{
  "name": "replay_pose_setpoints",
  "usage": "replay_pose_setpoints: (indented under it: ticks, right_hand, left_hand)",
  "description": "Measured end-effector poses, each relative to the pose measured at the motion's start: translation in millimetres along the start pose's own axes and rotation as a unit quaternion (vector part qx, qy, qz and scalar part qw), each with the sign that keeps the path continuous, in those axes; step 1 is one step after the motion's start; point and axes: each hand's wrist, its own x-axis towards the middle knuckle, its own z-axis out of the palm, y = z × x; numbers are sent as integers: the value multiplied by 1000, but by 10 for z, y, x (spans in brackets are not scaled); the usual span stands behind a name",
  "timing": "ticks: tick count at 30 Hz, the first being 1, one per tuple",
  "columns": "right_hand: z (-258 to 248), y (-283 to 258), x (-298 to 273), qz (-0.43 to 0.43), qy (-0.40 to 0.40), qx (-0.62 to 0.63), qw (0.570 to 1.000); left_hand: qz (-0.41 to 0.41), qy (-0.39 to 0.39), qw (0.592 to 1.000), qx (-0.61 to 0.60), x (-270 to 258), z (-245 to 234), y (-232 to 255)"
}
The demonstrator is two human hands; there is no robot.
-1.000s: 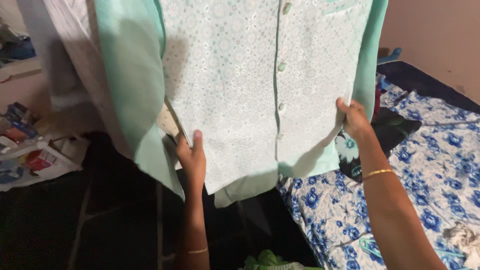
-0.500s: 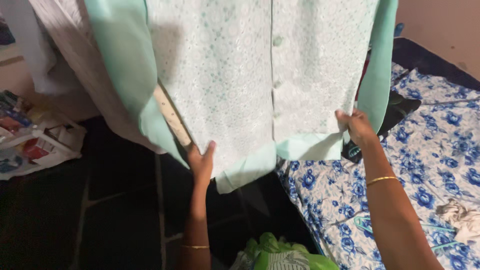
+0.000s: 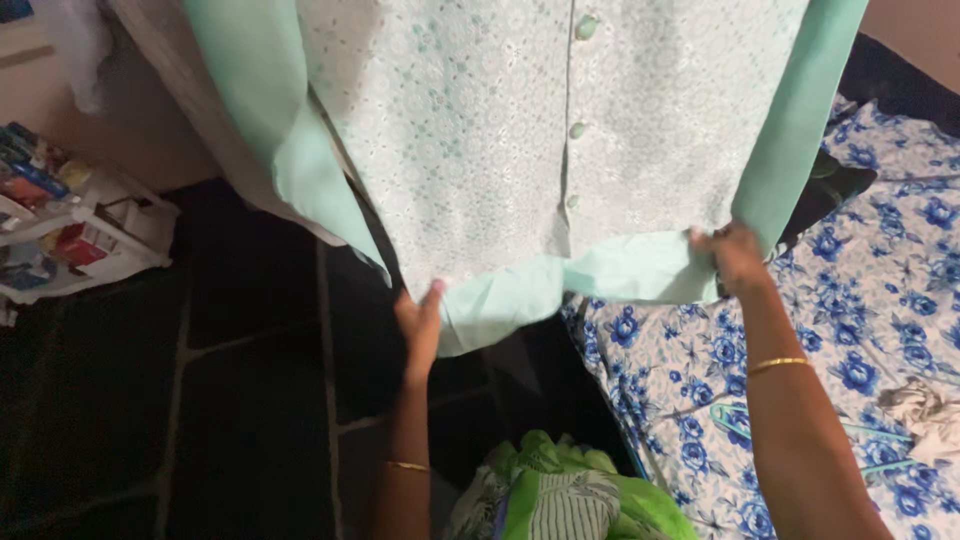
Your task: The person buttons a light green patterned shirt on a bed, places it on a hanger, and hangs it on a rack. Then the person retrieves a beige shirt from a maroon bag, unfolds it, and places it on a hanger.
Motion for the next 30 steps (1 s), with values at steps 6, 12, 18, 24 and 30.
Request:
replay_pose_setpoints:
  ticks: [6, 12, 18, 24, 30]
  right_hand:
    - [65, 402, -56, -24, -13, 54, 998]
    - [-59, 689, 9, -79, 108, -79, 988]
    - [64, 831, -233, -172, 146, -277, 934]
    - [119, 823, -228, -143, 143, -303, 931]
    - [90, 777, -222, -182, 171, -264, 932]
  left_hand:
    - [-16, 50, 993, 106, -139, -34, -610]
    - [116, 157, 920, 340, -112, -19, -963]
    - [101, 58, 880, 461, -388, -83, -1052]
    - [72, 41, 884, 461, -490, -213, -901]
    - [177, 13, 892, 416, -729, -252, -556]
